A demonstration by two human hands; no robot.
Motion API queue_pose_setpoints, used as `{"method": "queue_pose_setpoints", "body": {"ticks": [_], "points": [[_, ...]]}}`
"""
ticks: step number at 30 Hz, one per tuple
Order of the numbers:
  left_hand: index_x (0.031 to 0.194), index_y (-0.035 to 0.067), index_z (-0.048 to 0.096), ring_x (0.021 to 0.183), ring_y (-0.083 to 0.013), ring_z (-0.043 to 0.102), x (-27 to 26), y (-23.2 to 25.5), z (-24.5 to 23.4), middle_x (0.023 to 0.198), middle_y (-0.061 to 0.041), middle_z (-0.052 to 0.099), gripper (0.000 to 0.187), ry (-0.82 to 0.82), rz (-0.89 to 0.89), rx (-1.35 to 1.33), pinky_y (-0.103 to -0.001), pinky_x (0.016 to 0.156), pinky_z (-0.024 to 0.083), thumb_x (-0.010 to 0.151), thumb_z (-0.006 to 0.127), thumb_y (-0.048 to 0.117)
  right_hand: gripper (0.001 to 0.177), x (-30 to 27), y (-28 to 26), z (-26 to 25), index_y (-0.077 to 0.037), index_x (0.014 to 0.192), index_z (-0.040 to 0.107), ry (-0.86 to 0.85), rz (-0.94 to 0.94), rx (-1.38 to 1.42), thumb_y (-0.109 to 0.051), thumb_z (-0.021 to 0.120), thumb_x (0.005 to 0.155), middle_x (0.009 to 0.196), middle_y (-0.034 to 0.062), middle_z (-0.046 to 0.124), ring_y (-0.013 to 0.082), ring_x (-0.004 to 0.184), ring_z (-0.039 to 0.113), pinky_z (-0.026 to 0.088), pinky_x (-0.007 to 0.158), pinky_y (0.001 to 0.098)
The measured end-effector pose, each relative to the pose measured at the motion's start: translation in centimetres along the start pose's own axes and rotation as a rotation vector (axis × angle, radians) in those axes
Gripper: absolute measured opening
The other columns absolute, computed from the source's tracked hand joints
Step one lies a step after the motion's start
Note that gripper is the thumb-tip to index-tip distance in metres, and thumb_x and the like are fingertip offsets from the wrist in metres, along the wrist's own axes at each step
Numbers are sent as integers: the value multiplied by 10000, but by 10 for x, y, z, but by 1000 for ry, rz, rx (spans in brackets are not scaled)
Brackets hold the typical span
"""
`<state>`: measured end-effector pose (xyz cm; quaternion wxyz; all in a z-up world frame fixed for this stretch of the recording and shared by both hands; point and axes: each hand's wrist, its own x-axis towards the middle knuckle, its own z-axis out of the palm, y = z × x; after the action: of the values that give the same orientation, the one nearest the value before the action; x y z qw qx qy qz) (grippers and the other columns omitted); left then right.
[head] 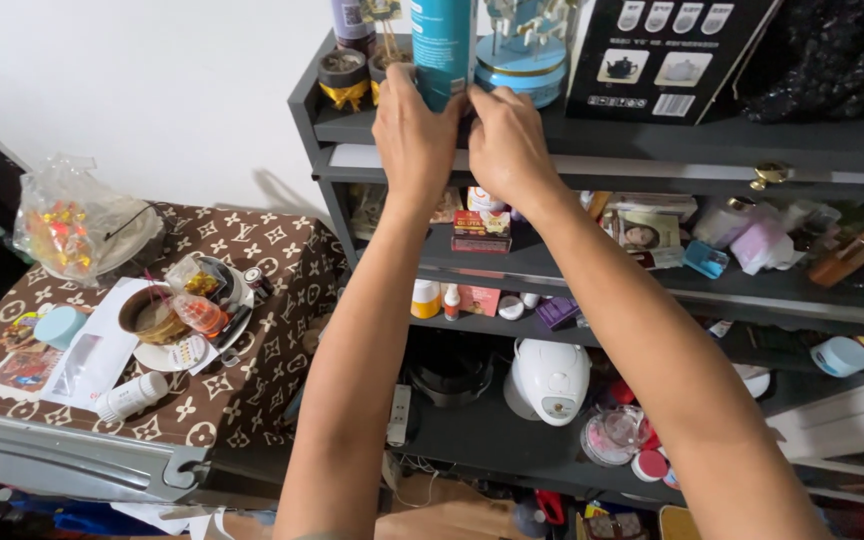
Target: The person organizes various items on a multi-tiered shelf and a small table. They move boxes, a carousel figurine, a blue plastic bag, and several bottles and containers between the shelf and the table, arranging them in different positions.
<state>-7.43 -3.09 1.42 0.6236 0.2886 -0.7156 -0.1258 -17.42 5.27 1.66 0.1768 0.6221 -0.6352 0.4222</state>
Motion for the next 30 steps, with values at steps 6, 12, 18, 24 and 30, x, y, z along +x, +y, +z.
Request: {"method": "queue_pose_setpoints", "body": {"ticks": [6, 12, 18, 24, 30], "points": [[1080, 15, 515, 960, -421, 657, 1, 1, -2, 1004, -193, 661, 544, -8, -13, 44, -488, 809, 521, 756, 892, 236, 388, -7, 8, -1, 82, 1277, 645, 21, -42, 57, 64, 551, 900, 1108, 259, 679, 437, 1075, 625, 497, 967, 482], [1302, -26, 478, 1103, -432, 593, -26, 26, -14, 1175, -234, 570, 607, 3, 63, -43, -488, 919, 486, 824, 811, 142, 308, -30, -4, -26, 63, 1225, 654, 116, -79, 164, 44, 571, 928, 1128, 251, 677, 436, 1083, 632, 505, 947, 477], [1447, 1, 450, 1290, -445, 491, -90, 62, 0, 1369, -238, 509, 538, 28, 309, -112, -539, 1128, 402, 967, 690, 45, 219, -79, 3, -66, 32, 1161, 667, 193, -16, 191, 49, 571, 965, 1101, 195, 690, 382, 1057, 670, 534, 910, 446], [1402, 9, 509, 1438, -455, 443, -170, 92, 26, 1456, -238, 494, 462, -100, 366, -172, -557, 1254, 339, 980, 686, 70, 200, -148, 32, -91, 25, 1126, 655, 367, -69, 101, 83, 568, 956, 1153, 173, 669, 364, 1094, 649, 540, 950, 431], [1486, -51, 438, 1505, -464, 364, -237, 108, 48, 1507, -249, 499, 625, -409, 387, -260, -612, 1259, 252, 898, 640, 13, 180, -213, 61, -107, 9, 1098, 675, 430, 73, 54, 74, 582, 958, 1169, 174, 654, 348, 1092, 642, 535, 913, 395]]}}
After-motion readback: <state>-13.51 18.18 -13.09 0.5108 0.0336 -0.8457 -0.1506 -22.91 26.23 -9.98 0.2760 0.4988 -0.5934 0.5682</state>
